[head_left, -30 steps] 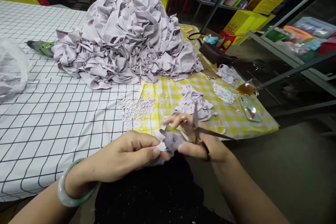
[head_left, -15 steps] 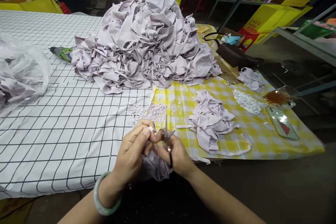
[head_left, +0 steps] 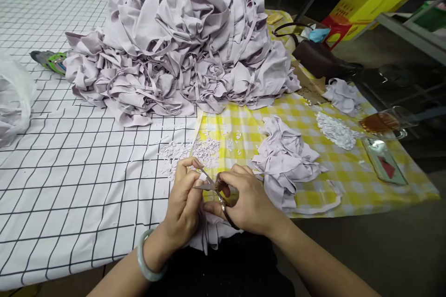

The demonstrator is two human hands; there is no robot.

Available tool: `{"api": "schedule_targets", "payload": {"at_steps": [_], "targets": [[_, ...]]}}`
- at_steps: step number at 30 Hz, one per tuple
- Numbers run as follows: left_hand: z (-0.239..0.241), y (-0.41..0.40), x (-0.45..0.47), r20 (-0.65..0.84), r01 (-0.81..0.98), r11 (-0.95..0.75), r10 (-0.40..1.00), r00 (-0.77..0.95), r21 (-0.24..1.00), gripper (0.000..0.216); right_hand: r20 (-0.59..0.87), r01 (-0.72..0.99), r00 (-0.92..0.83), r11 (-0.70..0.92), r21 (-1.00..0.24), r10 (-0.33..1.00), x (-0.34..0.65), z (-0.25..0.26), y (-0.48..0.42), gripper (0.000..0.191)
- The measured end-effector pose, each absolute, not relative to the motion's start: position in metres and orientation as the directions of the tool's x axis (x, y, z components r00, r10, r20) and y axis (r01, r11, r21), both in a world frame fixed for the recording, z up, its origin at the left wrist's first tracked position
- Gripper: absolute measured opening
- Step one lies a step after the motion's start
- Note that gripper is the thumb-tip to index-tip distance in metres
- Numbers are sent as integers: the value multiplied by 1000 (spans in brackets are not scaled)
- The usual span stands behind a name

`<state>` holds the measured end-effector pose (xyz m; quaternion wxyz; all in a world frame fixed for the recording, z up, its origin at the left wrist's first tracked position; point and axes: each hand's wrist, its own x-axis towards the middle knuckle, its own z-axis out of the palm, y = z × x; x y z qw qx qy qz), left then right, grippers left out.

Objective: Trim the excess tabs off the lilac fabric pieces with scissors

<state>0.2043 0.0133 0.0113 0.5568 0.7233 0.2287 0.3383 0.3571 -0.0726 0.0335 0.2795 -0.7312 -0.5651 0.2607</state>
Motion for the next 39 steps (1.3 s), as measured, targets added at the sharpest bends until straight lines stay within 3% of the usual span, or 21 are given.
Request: {"api": "schedule_targets", "payload": {"at_steps": [18, 28, 34, 37, 39], "targets": [[2, 16, 211, 332, -115, -353, 651, 683, 929, 28, -72, 635, 253, -222, -740, 965, 358, 25, -70, 53], [0, 14, 212, 287, -84, -330, 633, 719, 940, 27, -45, 602, 310, -233, -764, 950, 355, 19, -77, 54], [-9, 17, 216, 260, -58, -331, 610, 748, 942, 27, -181, 529, 429, -408, -744, 885, 376, 2, -85, 57], [6, 15, 203, 144, -24, -189, 654, 743, 982, 29, -215, 389, 496, -437, -811, 841, 390, 6, -94, 45], [29, 13, 186, 15, -60, 44, 665, 747, 997, 31, -181, 311, 398, -318, -896, 899, 383, 12, -106, 58]]}}
